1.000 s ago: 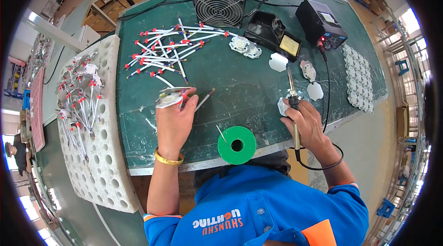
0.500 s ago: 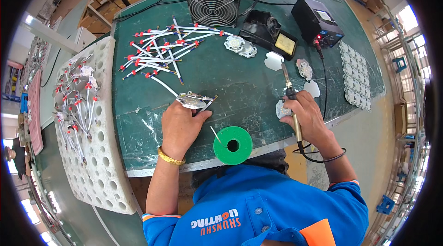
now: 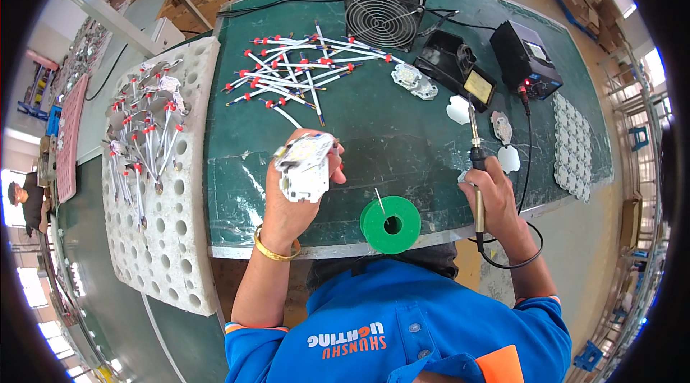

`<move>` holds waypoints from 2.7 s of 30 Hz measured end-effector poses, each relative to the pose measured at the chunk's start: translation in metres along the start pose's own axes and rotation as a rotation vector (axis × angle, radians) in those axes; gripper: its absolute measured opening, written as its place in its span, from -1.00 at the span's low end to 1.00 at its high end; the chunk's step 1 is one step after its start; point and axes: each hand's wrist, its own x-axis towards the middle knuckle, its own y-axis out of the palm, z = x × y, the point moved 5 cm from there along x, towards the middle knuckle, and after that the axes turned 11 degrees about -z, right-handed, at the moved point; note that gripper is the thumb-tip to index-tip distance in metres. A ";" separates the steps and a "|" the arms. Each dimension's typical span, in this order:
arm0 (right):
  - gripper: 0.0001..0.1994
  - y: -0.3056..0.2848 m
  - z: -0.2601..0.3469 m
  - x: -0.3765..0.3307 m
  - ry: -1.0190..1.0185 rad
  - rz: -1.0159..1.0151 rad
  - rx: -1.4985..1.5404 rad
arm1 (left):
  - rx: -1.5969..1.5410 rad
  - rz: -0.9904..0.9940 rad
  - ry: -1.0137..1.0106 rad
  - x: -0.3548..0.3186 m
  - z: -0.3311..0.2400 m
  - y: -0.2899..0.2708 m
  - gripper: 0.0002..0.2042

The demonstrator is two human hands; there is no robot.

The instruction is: The person solders wires onto LED circuit boards using a soldering iron and places the assembled components into slots in a foam tray.

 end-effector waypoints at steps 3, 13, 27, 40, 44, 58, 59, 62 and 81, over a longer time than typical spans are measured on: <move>-0.68 0.002 0.006 0.006 -0.052 -0.042 0.006 | -0.093 0.047 0.036 -0.007 0.010 -0.011 -0.92; -0.70 0.007 0.014 0.018 -0.141 -0.218 0.073 | 0.321 -0.288 -0.017 0.001 -0.003 -0.045 -0.86; -0.90 0.016 0.027 0.044 0.338 -0.334 0.485 | 1.300 -0.202 0.446 0.050 0.025 0.025 -0.80; -0.82 0.022 0.024 0.044 0.184 -0.397 0.430 | 1.191 -0.080 0.413 0.050 0.030 0.027 -0.81; -0.80 0.024 0.026 0.046 0.193 -0.416 0.467 | 0.330 0.014 0.269 0.048 0.022 0.024 -0.82; -0.78 0.033 0.044 0.072 0.119 -0.514 0.521 | -0.391 0.362 -0.346 0.024 0.035 0.043 -0.74; -0.78 0.033 0.043 0.074 0.115 -0.516 0.520 | -0.391 0.364 -0.342 0.023 0.036 0.044 -0.74; -0.78 0.034 0.037 0.076 0.215 -0.569 0.508 | -0.298 0.423 -0.385 0.017 0.033 0.046 -0.76; -0.78 0.031 0.046 0.085 -0.008 -0.614 0.414 | -0.195 0.369 -0.364 0.014 0.034 0.048 -0.77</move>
